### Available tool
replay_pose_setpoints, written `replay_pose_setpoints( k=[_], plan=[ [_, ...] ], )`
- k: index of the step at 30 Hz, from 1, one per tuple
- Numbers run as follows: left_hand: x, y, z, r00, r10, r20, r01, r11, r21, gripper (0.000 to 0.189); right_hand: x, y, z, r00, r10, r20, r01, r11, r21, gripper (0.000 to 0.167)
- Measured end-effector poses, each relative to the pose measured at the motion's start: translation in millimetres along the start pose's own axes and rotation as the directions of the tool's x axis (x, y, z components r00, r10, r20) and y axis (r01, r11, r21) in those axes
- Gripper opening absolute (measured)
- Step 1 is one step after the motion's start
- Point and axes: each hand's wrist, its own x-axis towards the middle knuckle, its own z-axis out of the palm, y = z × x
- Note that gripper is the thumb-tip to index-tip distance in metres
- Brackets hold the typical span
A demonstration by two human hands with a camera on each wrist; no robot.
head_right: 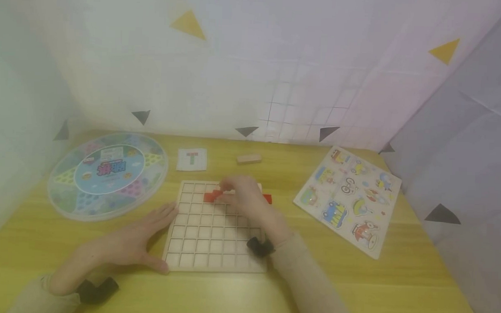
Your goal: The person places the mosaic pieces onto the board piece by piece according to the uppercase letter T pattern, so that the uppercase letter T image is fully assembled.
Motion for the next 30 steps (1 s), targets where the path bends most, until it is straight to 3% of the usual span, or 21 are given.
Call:
replay_pose_setpoints(
  k=[7,14,30],
  plan=[
    [-0.9,1.9,-1.4,1.000,-0.001,-0.003,0.001,1.000,-0.004,0.131,1.1,3,3,1.000,-0.009,0.002,0.009,1.000,0.026,0.018],
    [-1.3,3.1,-2.2,1.000,-0.008,0.003,0.008,1.000,0.000,0.130,1.7,8,6,0.998,0.056,0.010,-0.056,0.998,0.031,0.017],
    [-0.9,1.4,-1.0,1.000,-0.010,0.000,0.010,1.000,-0.002,0.131,1.4,16,8,0.997,0.070,0.039,-0.072,0.996,0.048,0.017]
  ],
)
